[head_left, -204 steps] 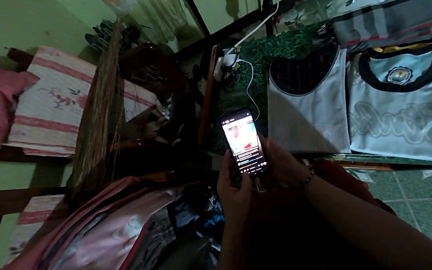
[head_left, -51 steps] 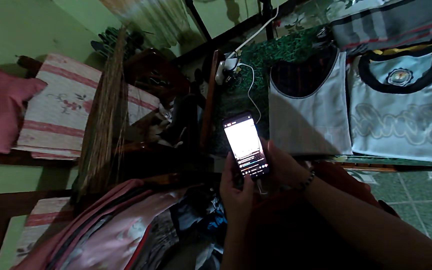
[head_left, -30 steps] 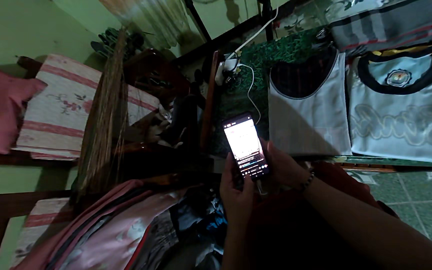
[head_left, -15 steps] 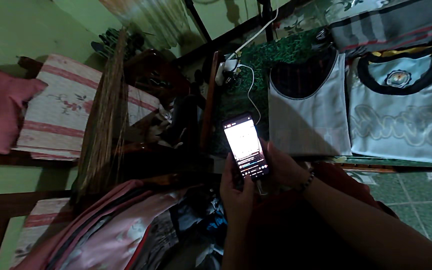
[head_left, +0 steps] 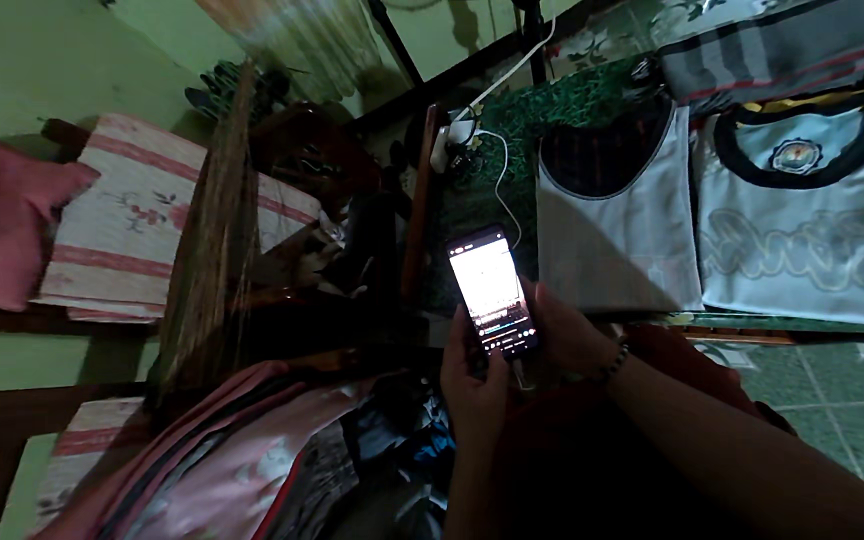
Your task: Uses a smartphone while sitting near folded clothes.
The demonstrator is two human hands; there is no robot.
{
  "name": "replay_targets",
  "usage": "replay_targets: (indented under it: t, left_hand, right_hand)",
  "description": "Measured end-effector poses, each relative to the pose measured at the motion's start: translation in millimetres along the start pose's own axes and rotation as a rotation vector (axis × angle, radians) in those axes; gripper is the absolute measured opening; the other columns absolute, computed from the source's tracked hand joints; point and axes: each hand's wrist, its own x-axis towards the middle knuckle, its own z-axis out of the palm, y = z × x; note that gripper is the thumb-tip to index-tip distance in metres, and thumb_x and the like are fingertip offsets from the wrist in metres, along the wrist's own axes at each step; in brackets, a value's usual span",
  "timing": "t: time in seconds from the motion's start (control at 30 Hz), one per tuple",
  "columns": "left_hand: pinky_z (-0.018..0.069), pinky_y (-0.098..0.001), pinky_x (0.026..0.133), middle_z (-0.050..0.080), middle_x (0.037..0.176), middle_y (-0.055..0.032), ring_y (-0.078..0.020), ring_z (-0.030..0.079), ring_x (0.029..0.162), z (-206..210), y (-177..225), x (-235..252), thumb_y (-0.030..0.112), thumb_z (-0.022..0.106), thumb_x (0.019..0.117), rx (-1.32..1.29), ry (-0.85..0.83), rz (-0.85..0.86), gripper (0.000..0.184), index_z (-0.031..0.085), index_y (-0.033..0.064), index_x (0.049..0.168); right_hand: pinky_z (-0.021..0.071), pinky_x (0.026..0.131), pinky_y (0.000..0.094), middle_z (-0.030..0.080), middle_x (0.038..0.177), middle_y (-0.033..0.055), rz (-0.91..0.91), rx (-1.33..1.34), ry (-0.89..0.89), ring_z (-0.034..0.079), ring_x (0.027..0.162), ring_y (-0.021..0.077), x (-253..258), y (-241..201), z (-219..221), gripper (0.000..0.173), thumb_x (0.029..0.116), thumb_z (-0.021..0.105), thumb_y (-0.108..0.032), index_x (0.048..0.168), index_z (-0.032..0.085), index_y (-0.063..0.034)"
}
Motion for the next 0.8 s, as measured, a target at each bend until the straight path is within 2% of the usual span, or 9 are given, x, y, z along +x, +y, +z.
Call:
replay_targets:
  t: [0.1, 0.33, 0.43, 0.53, 0.63, 0.8]
  left_hand:
    - [0.0592, -0.0252, 0.089, 0.062, 0.129, -0.02, -0.0125, 0.068, 0.107, -0.5, 0.4, -0.1, 0.0, 0.061, 0.0896, -0.002, 0.0, -0.001, 0.062, 0.041, -0.0125, 0.147]
    - [0.0578, -0.0251, 0.092, 0.063, 0.128, -0.0199, -0.0129, 0.067, 0.108, -0.6, -1.9, 0.5, 0.0, 0.061, 0.0898, -0.003, -0.007, 0.015, 0.062, 0.04, -0.0127, 0.147]
    - [0.0579, -0.0255, 0.091, 0.062, 0.129, -0.0197, -0.0129, 0.067, 0.108, -0.3, -1.7, 0.7, -0.001, 0.061, 0.0895, -0.01, -0.006, 0.009, 0.062, 0.04, -0.0124, 0.147]
    - [0.0596, -0.0271, 0.089, 0.062, 0.129, -0.0203, -0.0141, 0.068, 0.107, 0.1, -1.6, 0.5, -0.001, 0.061, 0.0904, -0.017, -0.003, -0.001, 0.062, 0.04, -0.0119, 0.147]
    - [0.0593, -0.0269, 0.089, 0.062, 0.129, -0.0204, -0.0142, 0.068, 0.107, 0.9, -1.0, 0.6, -0.001, 0.061, 0.0898, -0.022, 0.001, -0.004, 0.062, 0.04, -0.0119, 0.148]
    - [0.0583, -0.0253, 0.09, 0.062, 0.129, -0.0199, -0.0132, 0.067, 0.107, 1.7, -0.2, 0.9, -0.002, 0.061, 0.0894, -0.028, 0.007, 0.006, 0.062, 0.04, -0.0126, 0.147]
  right_hand:
    - [0.0555, 0.096, 0.0278, 0.062, 0.13, -0.003, -0.018, -0.065, -0.014, 0.062, 0.116, 0.006, 0.5, 1.5, -2.8, 0.073, 0.1003, 0.043, -0.065, 0.155, 0.032, -0.0179]
    - [0.0565, 0.096, 0.0337, 0.064, 0.129, 0.0005, -0.012, 0.084, -0.039, 0.064, 0.115, 0.0122, 2.4, 3.1, -2.1, 0.072, 0.0982, 0.045, -0.068, 0.153, 0.037, -0.0217]
    - [0.0585, 0.091, 0.0341, 0.066, 0.126, 0.0007, -0.001, 0.122, -0.04, 0.066, 0.112, 0.0135, 2.9, 2.4, -1.7, 0.071, 0.0967, 0.046, -0.069, 0.15, 0.041, -0.0227]
    - [0.0582, 0.092, 0.032, 0.066, 0.126, -0.0012, -0.006, 0.092, -0.033, 0.065, 0.112, 0.0111, 2.4, 0.9, -0.4, 0.07, 0.097, 0.045, -0.07, 0.149, 0.041, -0.023]
    - [0.0567, 0.095, 0.0314, 0.064, 0.129, -0.0019, -0.004, 0.028, -0.027, 0.064, 0.115, 0.0097, 2.1, 1.2, -1.9, 0.076, 0.0963, 0.043, -0.072, 0.153, 0.036, -0.0228]
    - [0.0577, 0.092, 0.0318, 0.066, 0.125, -0.001, 0.026, 0.088, -0.016, 0.065, 0.112, 0.0108, 2.2, 0.5, -1.2, 0.07, 0.0976, 0.042, -0.07, 0.148, 0.043, -0.0214]
